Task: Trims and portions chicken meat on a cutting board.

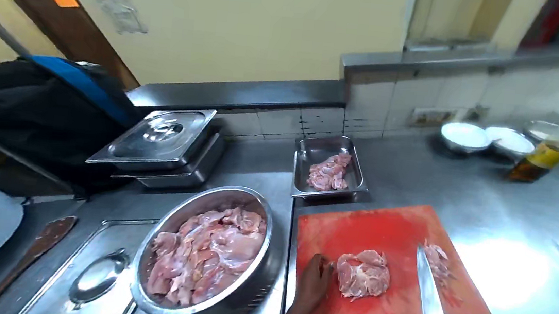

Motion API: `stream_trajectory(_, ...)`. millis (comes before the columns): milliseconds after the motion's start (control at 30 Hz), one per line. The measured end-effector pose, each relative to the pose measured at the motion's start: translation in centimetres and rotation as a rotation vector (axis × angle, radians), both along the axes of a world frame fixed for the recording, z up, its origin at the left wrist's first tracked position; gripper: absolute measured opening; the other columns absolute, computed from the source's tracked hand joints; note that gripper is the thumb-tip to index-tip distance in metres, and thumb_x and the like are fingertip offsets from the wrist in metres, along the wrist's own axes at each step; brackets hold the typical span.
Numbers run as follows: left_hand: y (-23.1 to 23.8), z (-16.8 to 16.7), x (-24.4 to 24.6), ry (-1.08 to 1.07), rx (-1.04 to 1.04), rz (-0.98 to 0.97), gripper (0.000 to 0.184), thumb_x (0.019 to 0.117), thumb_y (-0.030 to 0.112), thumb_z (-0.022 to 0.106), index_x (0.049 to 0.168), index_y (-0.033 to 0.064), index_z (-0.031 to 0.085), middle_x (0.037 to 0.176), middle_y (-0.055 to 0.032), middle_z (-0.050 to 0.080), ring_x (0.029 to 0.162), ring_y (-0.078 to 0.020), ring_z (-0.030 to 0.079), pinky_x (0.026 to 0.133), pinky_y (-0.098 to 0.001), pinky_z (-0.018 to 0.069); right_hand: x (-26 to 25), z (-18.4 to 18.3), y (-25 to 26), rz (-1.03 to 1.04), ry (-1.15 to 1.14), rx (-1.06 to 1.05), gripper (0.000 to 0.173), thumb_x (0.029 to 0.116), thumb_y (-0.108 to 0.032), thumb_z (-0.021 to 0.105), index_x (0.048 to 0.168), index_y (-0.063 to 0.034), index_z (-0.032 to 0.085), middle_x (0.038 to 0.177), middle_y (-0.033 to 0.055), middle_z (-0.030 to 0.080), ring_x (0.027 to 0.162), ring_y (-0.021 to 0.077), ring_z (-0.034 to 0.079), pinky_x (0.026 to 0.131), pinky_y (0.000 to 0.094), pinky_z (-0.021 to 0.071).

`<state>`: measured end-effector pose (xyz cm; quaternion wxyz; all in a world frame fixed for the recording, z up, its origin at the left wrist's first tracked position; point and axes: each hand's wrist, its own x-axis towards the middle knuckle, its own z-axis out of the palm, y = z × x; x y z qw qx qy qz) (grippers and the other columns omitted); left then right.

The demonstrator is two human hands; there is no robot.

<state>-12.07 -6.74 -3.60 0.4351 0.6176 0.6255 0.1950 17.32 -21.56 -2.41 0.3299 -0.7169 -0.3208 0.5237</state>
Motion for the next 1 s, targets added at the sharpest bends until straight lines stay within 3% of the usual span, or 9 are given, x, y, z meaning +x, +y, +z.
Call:
stream_trajectory(100,-2.6,-0.7,2.2,0.144,0.302,-0.192,0.051,0.0950,0.027,0.069,0.136,-0.0013,0.060,0.137,-0.0241,0.060,0.131,-0.0390,0.056,0.112,-0.0505,0.0453,-2.1,0.7,0.8,0.157,-0.029,-0.057,0.049,0.1090,-0.025,0.047,0.150,-0.0016,0.035,0.093,0.0124,0.062,0.063,0.0183,0.062,0.060,0.0385,0.0568)
stream_trajectory(167,-3.8,-2.2,3.6,0.211,0.488,-0.369,0.046,0.0896,0.036,0.077,0.127,0.0109,0.070,0.136,-0.0194,0.063,0.130,-0.0424,0.056,0.106,-0.0614,0.0447,-3.8,0.4,1.4,0.306,-0.046,-0.082,0.045,0.1095,-0.028,0.045,0.146,-0.0021,0.041,0.092,0.0137,0.064,0.064,0.0210,0.064,0.062,0.0415,0.0574)
stream_trajectory(233,-3.9,-3.8,4.0,0.283,0.614,-0.441,0.033,0.0939,0.038,0.071,0.123,0.0225,0.073,0.135,-0.0117,0.066,0.128,-0.0393,0.058,0.100,-0.0634,0.0461,-4.3,-0.4,1.9,0.380,-0.078,-0.127,0.043,0.1095,-0.030,0.045,0.143,-0.0036,0.045,0.092,0.0151,0.064,0.064,0.0233,0.065,0.062,0.0439,0.0577)
stream_trajectory(333,-2.7,-4.4,3.3,0.283,0.719,-0.475,0.020,0.0994,0.027,0.063,0.115,0.0223,0.075,0.125,-0.0077,0.070,0.120,-0.0347,0.063,0.096,-0.0598,0.0490,-3.1,-0.2,3.0,0.348,-0.144,-0.191,0.041,0.1099,-0.031,0.045,0.143,-0.0072,0.045,0.088,0.0144,0.063,0.062,0.0235,0.063,0.061,0.0426,0.0561)
stream_trajectory(500,-0.9,-1.0,1.3,0.304,0.445,-0.742,0.027,0.1020,0.021,0.054,0.118,0.0173,0.074,0.131,-0.0093,0.067,0.130,-0.0321,0.056,0.110,-0.0585,0.0376,-2.9,1.8,5.5,0.312,-0.364,-0.235,0.042,0.1107,-0.031,0.044,0.146,-0.0090,0.042,0.095,0.0167,0.066,0.070,0.0273,0.069,0.067,0.0455,0.0594)
stream_trajectory(600,-0.2,0.8,0.7,0.363,0.305,-0.895,0.028,0.1009,0.016,0.053,0.118,0.0128,0.074,0.136,-0.0118,0.063,0.137,-0.0344,0.049,0.113,-0.0601,0.0332,-4.6,3.8,5.0,0.417,-0.453,-0.192,0.041,0.1103,-0.030,0.044,0.143,-0.0053,0.045,0.102,0.0204,0.067,0.080,0.0331,0.071,0.076,0.0510,0.0589)
stream_trajectory(833,0.6,1.2,3.0,0.252,0.333,-0.655,0.032,0.1001,0.033,0.060,0.121,0.0106,0.071,0.131,-0.0149,0.064,0.127,-0.0349,0.056,0.106,-0.0555,0.0429,-7.3,3.4,2.6,0.588,-0.576,-0.214,0.039,0.1099,-0.025,0.044,0.139,0.0010,0.049,0.123,0.0270,0.063,0.106,0.0420,0.067,0.092,0.0565,0.0534)
stream_trajectory(933,1.3,1.5,4.7,0.351,0.222,-0.683,0.038,0.0992,0.033,0.064,0.131,0.0135,0.067,0.142,-0.0140,0.058,0.136,-0.0353,0.049,0.112,-0.0588,0.0362,-8.0,4.4,2.1,0.636,-0.622,-0.227,0.039,0.1103,-0.024,0.042,0.140,0.0016,0.048,0.127,0.0272,0.061,0.112,0.0429,0.066,0.094,0.0563,0.0526)
stream_trajectory(1000,1.7,1.6,5.2,0.390,0.185,-0.711,0.036,0.1004,0.033,0.062,0.130,0.0133,0.067,0.139,-0.0136,0.060,0.134,-0.0349,0.050,0.111,-0.0591,0.0350,-8.4,4.8,1.9,0.663,-0.642,-0.257,0.040,0.1104,-0.023,0.042,0.141,0.0015,0.047,0.129,0.0274,0.060,0.113,0.0436,0.065,0.094,0.0566,0.0527)
